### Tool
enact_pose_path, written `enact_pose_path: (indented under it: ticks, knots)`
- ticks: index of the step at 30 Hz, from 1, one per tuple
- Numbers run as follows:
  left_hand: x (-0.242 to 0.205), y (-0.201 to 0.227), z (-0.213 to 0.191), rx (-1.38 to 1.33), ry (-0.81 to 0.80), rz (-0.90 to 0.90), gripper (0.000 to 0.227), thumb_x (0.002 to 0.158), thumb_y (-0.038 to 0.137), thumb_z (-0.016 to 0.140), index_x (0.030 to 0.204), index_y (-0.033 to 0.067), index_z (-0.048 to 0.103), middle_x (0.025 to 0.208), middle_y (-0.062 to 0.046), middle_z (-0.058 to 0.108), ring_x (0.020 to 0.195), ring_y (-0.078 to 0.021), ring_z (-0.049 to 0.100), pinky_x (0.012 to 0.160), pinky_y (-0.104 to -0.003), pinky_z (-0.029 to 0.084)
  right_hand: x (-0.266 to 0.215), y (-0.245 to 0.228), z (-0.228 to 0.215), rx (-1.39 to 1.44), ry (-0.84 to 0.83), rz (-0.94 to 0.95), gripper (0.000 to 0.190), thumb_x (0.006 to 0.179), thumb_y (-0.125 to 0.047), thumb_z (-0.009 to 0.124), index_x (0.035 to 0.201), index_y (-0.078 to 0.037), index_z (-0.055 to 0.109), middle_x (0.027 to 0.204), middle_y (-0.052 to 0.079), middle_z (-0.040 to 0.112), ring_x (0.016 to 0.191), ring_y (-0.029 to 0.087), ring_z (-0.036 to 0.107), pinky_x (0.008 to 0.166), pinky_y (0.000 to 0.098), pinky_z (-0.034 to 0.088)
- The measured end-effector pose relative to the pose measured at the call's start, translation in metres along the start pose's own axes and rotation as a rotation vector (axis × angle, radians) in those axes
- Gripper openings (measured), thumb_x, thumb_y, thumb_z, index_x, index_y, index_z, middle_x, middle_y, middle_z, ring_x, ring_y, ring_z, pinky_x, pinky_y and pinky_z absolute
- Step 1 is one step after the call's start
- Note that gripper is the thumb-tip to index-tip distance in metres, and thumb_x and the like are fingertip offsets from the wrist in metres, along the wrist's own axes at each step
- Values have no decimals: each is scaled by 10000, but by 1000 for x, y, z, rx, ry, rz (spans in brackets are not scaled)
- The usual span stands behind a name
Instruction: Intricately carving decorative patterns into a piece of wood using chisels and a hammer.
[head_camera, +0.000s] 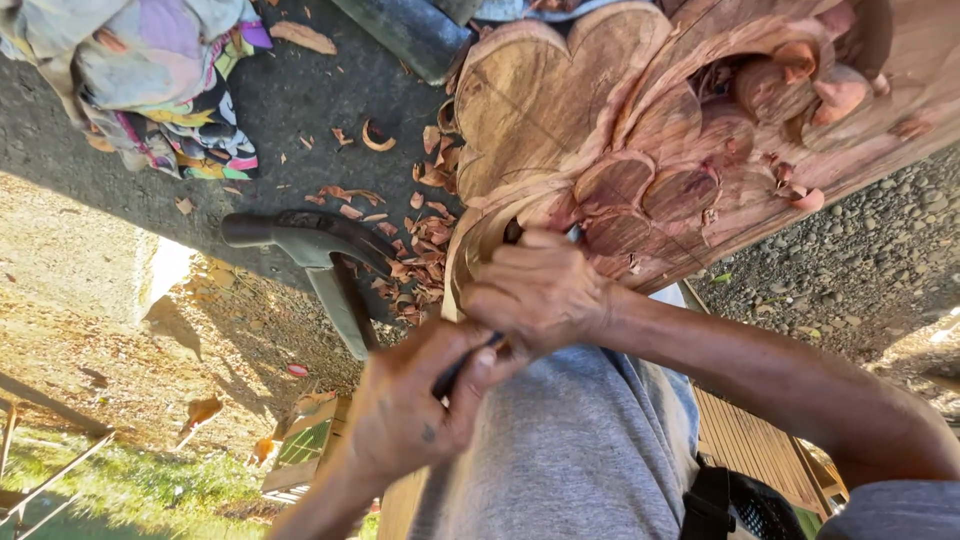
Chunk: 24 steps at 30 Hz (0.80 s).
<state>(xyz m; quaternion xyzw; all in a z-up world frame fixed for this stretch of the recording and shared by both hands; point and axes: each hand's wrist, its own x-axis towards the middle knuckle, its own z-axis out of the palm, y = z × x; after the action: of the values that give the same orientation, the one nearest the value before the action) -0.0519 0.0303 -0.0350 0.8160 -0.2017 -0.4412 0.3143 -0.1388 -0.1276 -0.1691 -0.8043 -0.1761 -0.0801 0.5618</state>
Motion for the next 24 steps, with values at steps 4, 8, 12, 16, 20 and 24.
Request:
enact_pose_path:
  ticks: [4, 8, 12, 16, 20, 24]
  knots:
    - [26, 3, -35, 76, -191, 133, 208, 911, 107, 686, 1118, 88, 697, 837, -101, 666, 665, -260, 686, 583, -366, 552, 1, -3, 2, -117, 83, 134, 588, 838, -618, 761, 1056, -87, 638, 867, 21, 570, 748, 186, 559, 666, 355, 375]
    - [2, 10, -30, 181, -328, 184, 334, 904, 97, 682, 1234, 132, 722, 851, -117, 660, 634, -268, 669, 552, -375, 546, -14, 3, 5, -157, 178, 37, 538, 894, -595, 753, 1069, -98, 648, 912, 25, 624, 724, 165, 546, 654, 350, 386]
    - [-32, 15, 3, 29, -118, 49, 302, 943, 85, 663, 1244, 73, 675, 961, -145, 690, 721, -282, 722, 604, -360, 577, -9, 4, 3, -186, 148, -273, 473, 872, -554, 776, 1039, -124, 672, 894, -1, 631, 689, 122, 530, 594, 305, 371]
    - [-42, 22, 33, -37, 103, -79, 254, 960, 76, 641, 1210, 28, 646, 994, -154, 701, 793, -303, 755, 654, -356, 588, -6, 1, 0, 140, -79, -221, 600, 815, -650, 739, 1020, -95, 635, 849, 14, 556, 709, 200, 556, 592, 363, 404]
    - [-42, 25, 41, -6, 147, -89, 245, 964, 76, 639, 1204, 25, 649, 992, -160, 699, 800, -307, 748, 661, -359, 584, -5, 4, -1, 151, -57, -213, 596, 822, -661, 761, 953, -105, 587, 838, 11, 538, 703, 203, 552, 562, 363, 391]
    - [-45, 31, 44, 7, 136, -168, 249, 953, 83, 641, 1196, 30, 656, 962, -162, 695, 765, -303, 745, 637, -367, 576, -9, 5, 1, 175, -61, -201, 600, 824, -666, 765, 934, -109, 571, 815, 13, 518, 703, 212, 551, 565, 376, 405]
